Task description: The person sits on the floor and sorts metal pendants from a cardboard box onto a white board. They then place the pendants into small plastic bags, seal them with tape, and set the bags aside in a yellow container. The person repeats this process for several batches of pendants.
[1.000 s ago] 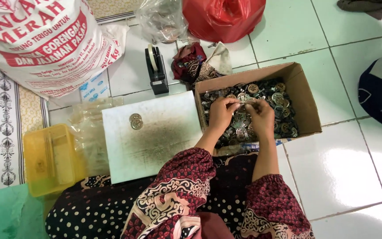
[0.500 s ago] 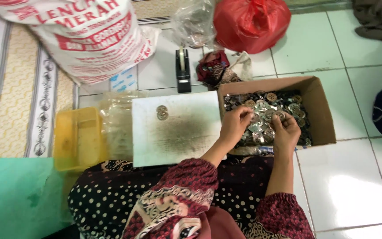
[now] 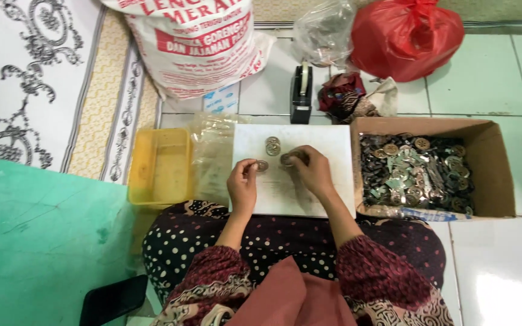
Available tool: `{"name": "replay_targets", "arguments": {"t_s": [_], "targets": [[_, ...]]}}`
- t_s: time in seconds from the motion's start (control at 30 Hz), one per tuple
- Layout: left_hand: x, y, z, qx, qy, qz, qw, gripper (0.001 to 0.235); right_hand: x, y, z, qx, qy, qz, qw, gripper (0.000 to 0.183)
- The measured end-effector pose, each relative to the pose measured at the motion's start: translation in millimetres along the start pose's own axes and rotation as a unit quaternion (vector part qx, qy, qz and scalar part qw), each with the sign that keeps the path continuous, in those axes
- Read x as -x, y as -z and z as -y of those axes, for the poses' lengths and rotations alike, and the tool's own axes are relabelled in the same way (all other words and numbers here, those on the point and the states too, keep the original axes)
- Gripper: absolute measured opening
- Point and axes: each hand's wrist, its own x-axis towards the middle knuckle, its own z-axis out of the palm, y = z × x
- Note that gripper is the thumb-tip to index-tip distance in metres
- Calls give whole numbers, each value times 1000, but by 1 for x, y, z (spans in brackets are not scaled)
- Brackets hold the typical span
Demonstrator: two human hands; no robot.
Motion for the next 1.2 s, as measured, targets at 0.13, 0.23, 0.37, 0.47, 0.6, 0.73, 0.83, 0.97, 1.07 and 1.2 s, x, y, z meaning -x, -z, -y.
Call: {"name": "replay_targets", "arguments": {"t_s": [0.13, 0.23, 0.37, 0.47, 0.6, 0.73, 0.83, 0.97, 1.07, 1.2], "targets": [[4, 1, -12, -46, -5, 15, 999, 9, -15, -30, -3, 92, 13, 3, 996, 27], [4, 2, -15, -33, -1, 14, 999, 9, -23, -37, -4, 181, 54, -12, 982, 30], [4, 4, -19, -34, -5, 24, 999, 9, -25, -39, -5, 188, 62, -11, 980, 29], [4, 3, -19, -39, -13, 22, 999, 9, -21, -36, 3, 172, 74, -14, 982, 28], [5, 2, -15, -25, -15, 12, 1000, 11, -27, -36, -15, 98, 77, -17, 992, 15], [5, 1, -14, -4, -11, 0, 1000, 13, -8, -29, 2, 37, 63, 3, 997, 14], [5, 1, -16, -9, -23, -7, 1000, 11, -2, -33, -7, 76, 64, 3, 995, 19], [4, 1, -17, -7, -26, -10, 1000, 11, -4, -41, -6, 132, 87, -38, 987, 26], [4, 1, -17, -7, -24, -14, 1000, 10, -2, -45, -7, 138, 85, -60, 985, 31], [4, 1, -18, -9, -20, -12, 1000, 11, -2, -51, -11, 184, 101, -81, 974, 29]]}}
